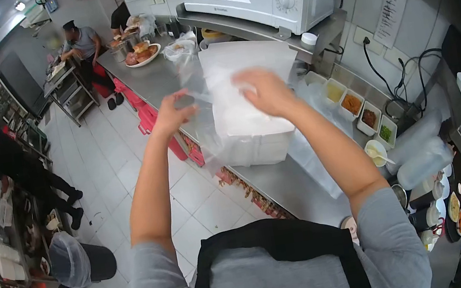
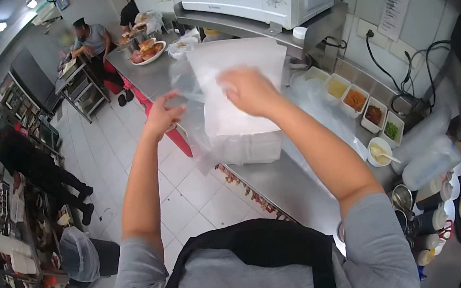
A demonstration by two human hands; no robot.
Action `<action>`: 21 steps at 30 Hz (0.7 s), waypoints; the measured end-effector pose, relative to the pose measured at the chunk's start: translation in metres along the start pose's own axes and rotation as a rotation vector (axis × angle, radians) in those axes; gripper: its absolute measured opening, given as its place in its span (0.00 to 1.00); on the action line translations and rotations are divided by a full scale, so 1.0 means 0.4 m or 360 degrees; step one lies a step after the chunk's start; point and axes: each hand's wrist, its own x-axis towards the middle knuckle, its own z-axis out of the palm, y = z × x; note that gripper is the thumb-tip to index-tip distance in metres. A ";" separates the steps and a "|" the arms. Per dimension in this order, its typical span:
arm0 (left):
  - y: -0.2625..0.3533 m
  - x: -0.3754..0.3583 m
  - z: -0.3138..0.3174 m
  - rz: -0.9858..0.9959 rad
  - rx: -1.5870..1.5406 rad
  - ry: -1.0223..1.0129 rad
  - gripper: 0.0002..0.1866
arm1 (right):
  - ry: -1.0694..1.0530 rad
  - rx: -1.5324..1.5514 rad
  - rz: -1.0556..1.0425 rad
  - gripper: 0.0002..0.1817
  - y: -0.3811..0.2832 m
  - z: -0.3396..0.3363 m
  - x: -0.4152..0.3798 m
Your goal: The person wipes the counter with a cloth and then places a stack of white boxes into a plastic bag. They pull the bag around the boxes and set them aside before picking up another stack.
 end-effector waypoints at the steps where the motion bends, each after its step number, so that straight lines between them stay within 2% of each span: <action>1: -0.001 0.027 -0.006 0.0273 0.0029 0.0126 0.26 | 0.0463 -0.0211 -0.0138 0.23 -0.016 -0.024 0.022; 3: 0.004 0.100 -0.025 0.0807 0.0092 0.0364 0.28 | 0.1078 -0.1138 -0.0084 0.21 0.004 -0.054 0.061; 6: 0.061 0.125 -0.034 0.0781 -0.0124 0.0286 0.27 | 0.1035 -0.1238 -0.0293 0.20 -0.004 -0.045 0.008; 9: 0.090 0.157 -0.034 0.0812 -0.0200 0.0186 0.29 | 0.0817 -0.0983 -0.0563 0.19 0.025 0.010 -0.072; 10: 0.092 0.181 -0.026 0.0837 -0.0150 0.0143 0.29 | 0.0786 -0.0728 -0.0548 0.17 0.023 0.028 -0.086; 12: 0.092 0.232 -0.003 0.0887 -0.0045 0.0052 0.28 | 0.0895 -0.0758 -0.0550 0.16 0.001 -0.002 -0.070; 15: 0.126 0.276 0.016 0.0382 0.0013 -0.0136 0.25 | 0.1035 -0.0768 -0.0511 0.15 -0.053 -0.079 -0.022; 16: 0.132 0.283 0.026 0.0370 -0.0205 -0.0151 0.21 | 0.1051 -0.0791 -0.0506 0.15 -0.061 -0.102 -0.007; 19: 0.119 0.307 0.015 0.0502 -0.0395 0.0099 0.21 | 0.1124 -0.0784 -0.0443 0.15 -0.091 -0.167 0.023; 21: 0.161 0.214 0.012 0.1195 -0.0289 0.1039 0.17 | 0.1155 -0.0746 -0.0395 0.15 -0.114 -0.202 0.024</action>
